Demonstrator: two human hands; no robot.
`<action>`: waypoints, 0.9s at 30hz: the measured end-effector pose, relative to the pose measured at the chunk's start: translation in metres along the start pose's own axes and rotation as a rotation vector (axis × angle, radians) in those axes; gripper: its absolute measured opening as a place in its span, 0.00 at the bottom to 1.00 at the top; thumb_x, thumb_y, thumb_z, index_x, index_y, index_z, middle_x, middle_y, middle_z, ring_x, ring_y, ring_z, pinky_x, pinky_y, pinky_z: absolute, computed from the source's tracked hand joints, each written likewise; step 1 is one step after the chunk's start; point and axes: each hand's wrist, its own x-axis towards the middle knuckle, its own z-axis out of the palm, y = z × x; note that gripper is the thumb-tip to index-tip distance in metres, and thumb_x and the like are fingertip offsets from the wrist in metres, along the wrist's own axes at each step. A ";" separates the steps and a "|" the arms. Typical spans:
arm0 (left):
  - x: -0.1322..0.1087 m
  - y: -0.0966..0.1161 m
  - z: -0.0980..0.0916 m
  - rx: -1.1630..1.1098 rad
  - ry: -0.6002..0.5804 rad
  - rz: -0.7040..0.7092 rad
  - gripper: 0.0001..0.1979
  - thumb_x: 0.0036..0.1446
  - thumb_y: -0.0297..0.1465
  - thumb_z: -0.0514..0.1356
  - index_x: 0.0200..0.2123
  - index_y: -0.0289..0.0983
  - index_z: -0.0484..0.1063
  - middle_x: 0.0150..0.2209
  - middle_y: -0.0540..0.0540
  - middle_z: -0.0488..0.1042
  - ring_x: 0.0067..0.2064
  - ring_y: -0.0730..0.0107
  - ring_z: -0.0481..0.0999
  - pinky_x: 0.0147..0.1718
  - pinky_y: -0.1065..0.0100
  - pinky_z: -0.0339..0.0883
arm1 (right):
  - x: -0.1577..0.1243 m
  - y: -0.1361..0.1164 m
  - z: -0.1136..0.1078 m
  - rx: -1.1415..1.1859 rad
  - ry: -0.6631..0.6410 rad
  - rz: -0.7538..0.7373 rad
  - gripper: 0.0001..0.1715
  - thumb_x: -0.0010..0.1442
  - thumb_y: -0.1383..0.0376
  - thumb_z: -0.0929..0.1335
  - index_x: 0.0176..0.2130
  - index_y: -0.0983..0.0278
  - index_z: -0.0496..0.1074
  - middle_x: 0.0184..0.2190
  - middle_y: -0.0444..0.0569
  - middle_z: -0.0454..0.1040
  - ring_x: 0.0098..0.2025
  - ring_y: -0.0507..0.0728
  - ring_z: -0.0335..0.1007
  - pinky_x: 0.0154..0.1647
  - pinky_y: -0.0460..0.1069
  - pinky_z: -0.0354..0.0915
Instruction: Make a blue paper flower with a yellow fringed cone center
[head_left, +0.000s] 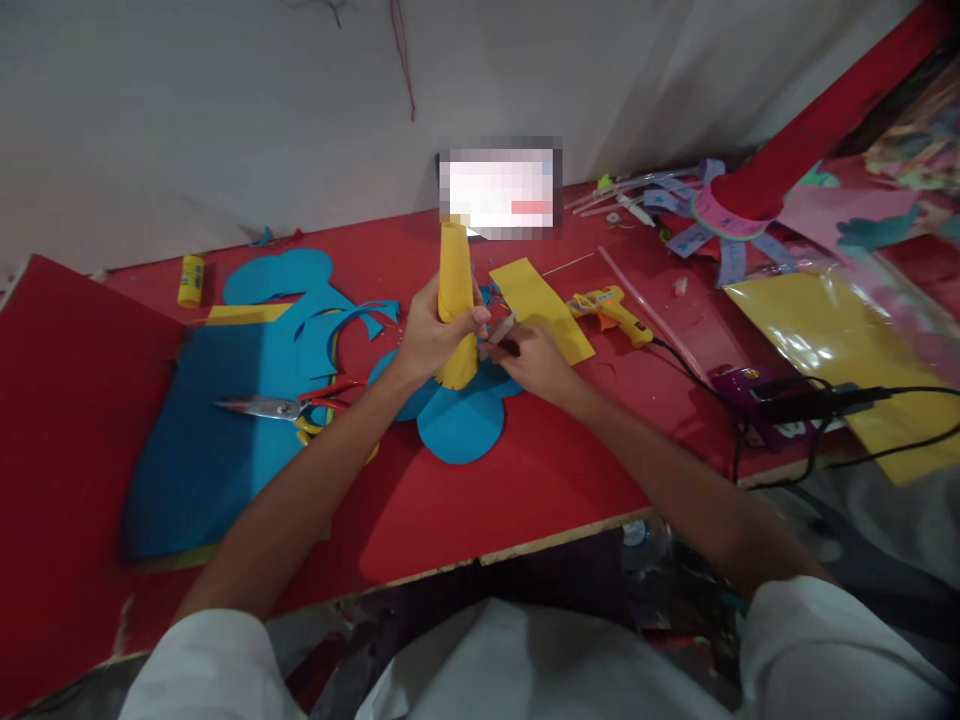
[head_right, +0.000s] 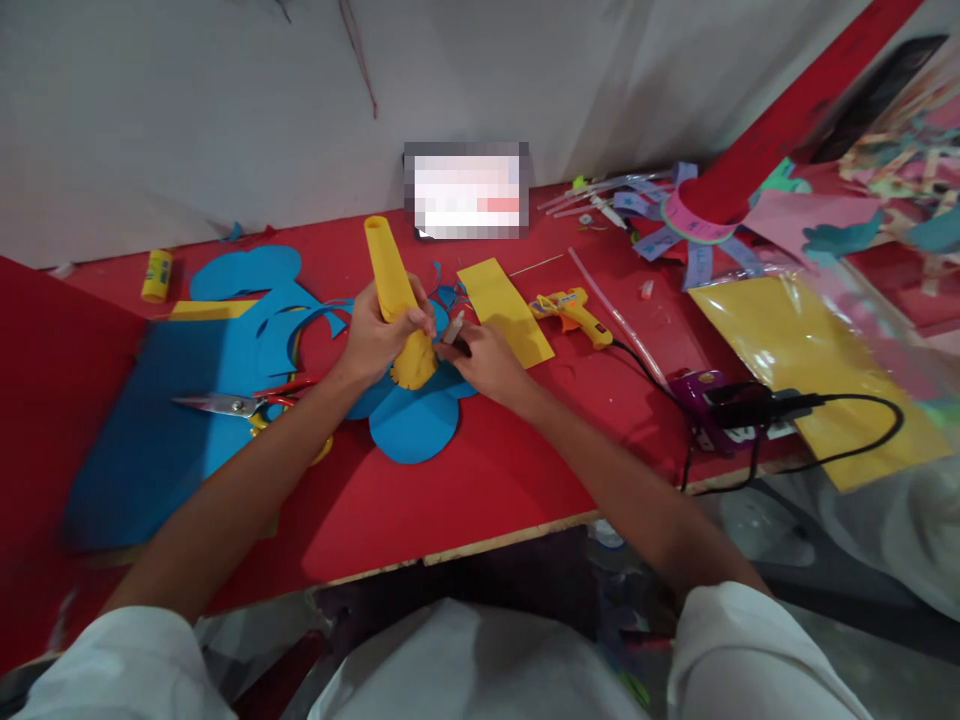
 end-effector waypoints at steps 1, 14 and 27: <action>0.000 0.000 0.000 0.004 -0.001 0.000 0.32 0.48 0.58 0.77 0.38 0.41 0.69 0.27 0.52 0.74 0.25 0.71 0.77 0.25 0.68 0.72 | 0.000 0.001 0.000 0.001 -0.006 0.005 0.24 0.72 0.46 0.69 0.33 0.59 0.77 0.29 0.50 0.80 0.32 0.60 0.75 0.37 0.54 0.66; -0.002 0.000 -0.002 0.146 -0.025 -0.082 0.27 0.45 0.47 0.82 0.36 0.39 0.74 0.32 0.49 0.76 0.31 0.70 0.75 0.29 0.68 0.71 | 0.000 0.001 -0.010 0.057 0.210 0.067 0.21 0.70 0.47 0.70 0.35 0.59 0.75 0.30 0.48 0.79 0.32 0.58 0.75 0.35 0.54 0.67; -0.002 0.024 -0.002 0.085 -0.069 0.016 0.27 0.51 0.52 0.78 0.42 0.40 0.76 0.36 0.47 0.77 0.37 0.67 0.76 0.35 0.65 0.73 | -0.001 -0.007 -0.022 0.232 0.411 0.088 0.28 0.70 0.39 0.69 0.37 0.60 0.76 0.21 0.41 0.68 0.24 0.52 0.66 0.28 0.50 0.64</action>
